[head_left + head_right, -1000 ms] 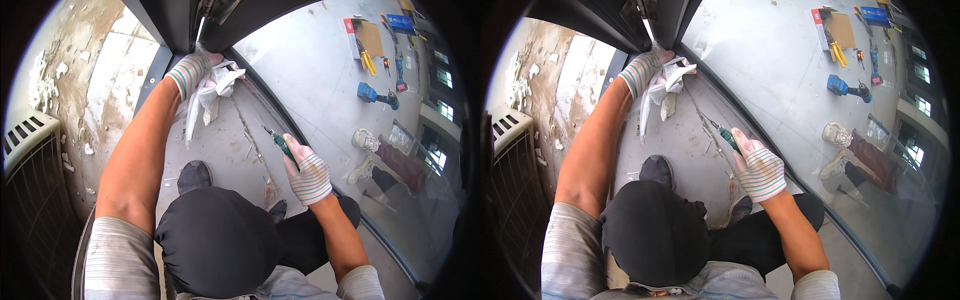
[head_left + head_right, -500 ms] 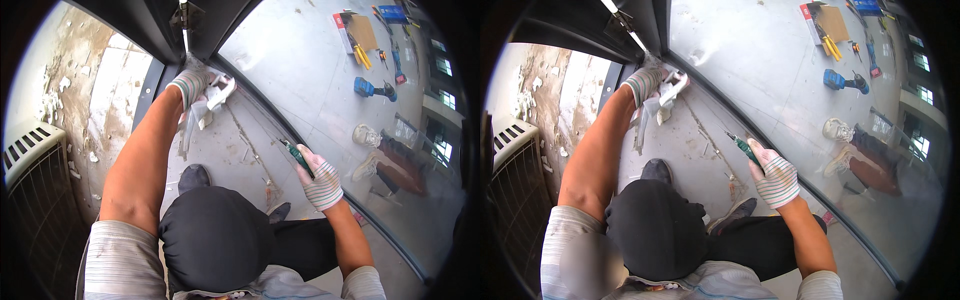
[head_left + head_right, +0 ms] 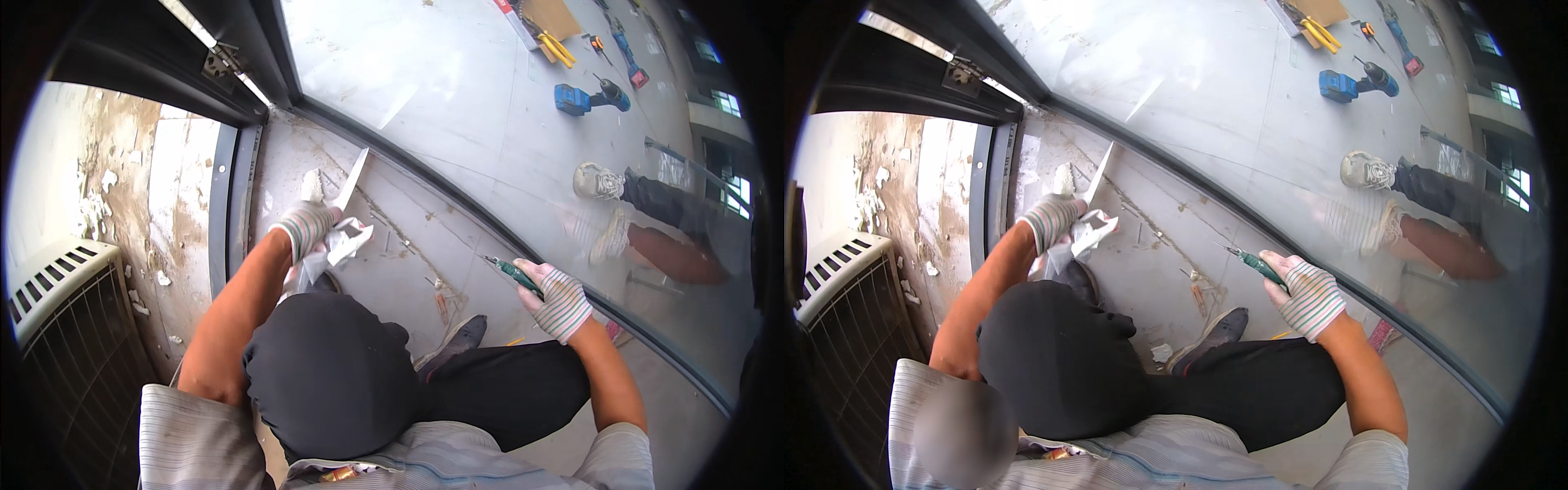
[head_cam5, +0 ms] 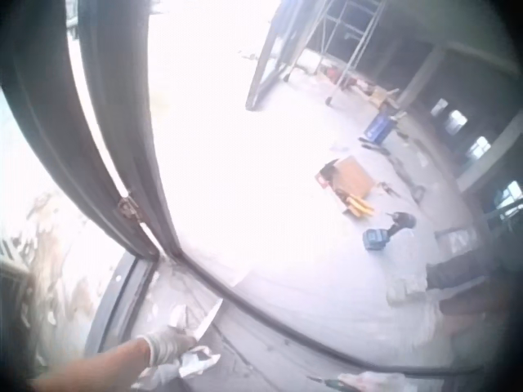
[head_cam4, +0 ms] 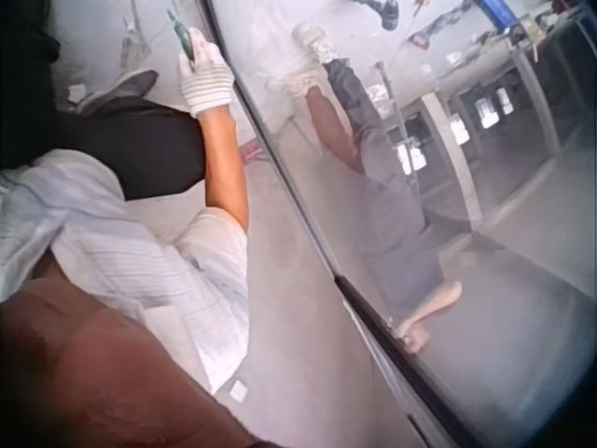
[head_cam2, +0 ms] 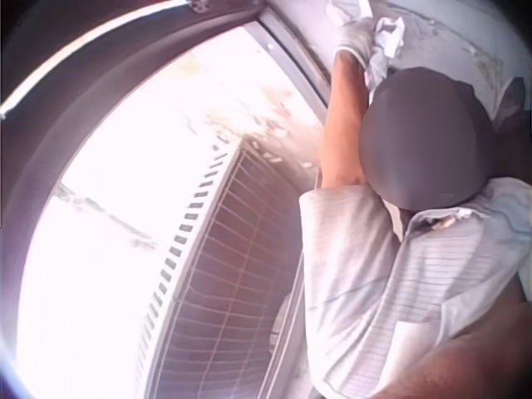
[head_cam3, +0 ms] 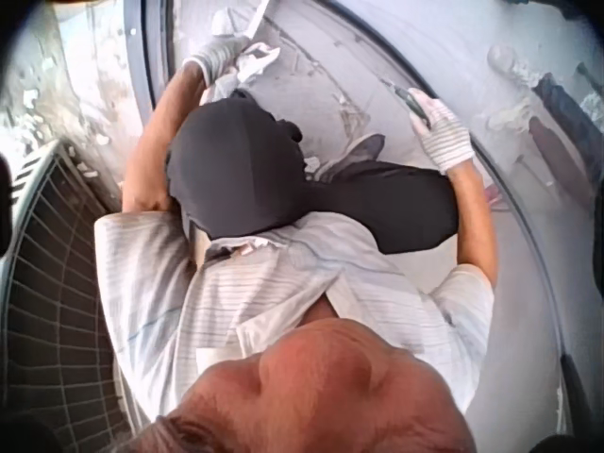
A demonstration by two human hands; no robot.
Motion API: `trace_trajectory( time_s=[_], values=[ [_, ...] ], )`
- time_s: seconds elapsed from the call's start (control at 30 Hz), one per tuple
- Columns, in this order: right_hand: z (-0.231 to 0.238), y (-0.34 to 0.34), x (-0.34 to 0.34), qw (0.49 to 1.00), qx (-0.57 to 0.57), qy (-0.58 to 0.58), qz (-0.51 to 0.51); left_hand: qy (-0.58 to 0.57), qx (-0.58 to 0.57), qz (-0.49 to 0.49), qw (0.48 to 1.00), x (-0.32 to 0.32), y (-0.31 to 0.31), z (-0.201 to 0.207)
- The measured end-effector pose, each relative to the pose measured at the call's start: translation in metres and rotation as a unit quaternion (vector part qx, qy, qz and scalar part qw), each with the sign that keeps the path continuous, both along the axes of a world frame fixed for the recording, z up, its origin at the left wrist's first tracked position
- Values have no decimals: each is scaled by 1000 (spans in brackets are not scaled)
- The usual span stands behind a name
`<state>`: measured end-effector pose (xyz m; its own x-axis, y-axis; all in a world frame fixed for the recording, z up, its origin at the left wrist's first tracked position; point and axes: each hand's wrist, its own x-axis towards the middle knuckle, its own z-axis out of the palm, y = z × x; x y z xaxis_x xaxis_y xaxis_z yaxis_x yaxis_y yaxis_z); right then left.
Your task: The person kneels and uses a utility knife to cut and remove protective film from a window frame. They then wipe the frame with a cloth and continue trimming film along the edges while another person works nearby.
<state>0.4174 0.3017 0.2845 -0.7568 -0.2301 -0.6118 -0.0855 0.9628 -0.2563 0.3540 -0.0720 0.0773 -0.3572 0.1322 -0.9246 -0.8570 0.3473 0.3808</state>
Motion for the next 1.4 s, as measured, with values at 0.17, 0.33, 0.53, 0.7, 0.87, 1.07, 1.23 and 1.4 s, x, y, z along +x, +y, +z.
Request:
trace_trajectory(
  time_s=[0.17,0.33,0.53,0.7,0.87,1.07,1.23,1.4],
  values=[
    [15,33,7,997,-29,-63,-35,85,-52,6,995,15,-5,6],
    [9,94,33,971,-21,-166,-174,275,-58,16,960,-12,-28,27],
    [8,128,41,939,35,-262,-220,362,112,-9,925,-41,13,58],
    [-33,190,101,929,59,-252,-264,358,118,-112,919,-52,36,59],
    [-91,233,159,881,83,-284,-370,331,59,-172,926,-60,20,40],
    [-157,240,193,828,148,-222,-494,242,22,-189,951,-62,35,37],
    [-229,264,278,854,93,-79,-506,205,4,-225,953,-63,48,31],
    [-177,222,212,848,69,-108,-514,180,0,-210,961,-53,33,32]
  ],
)
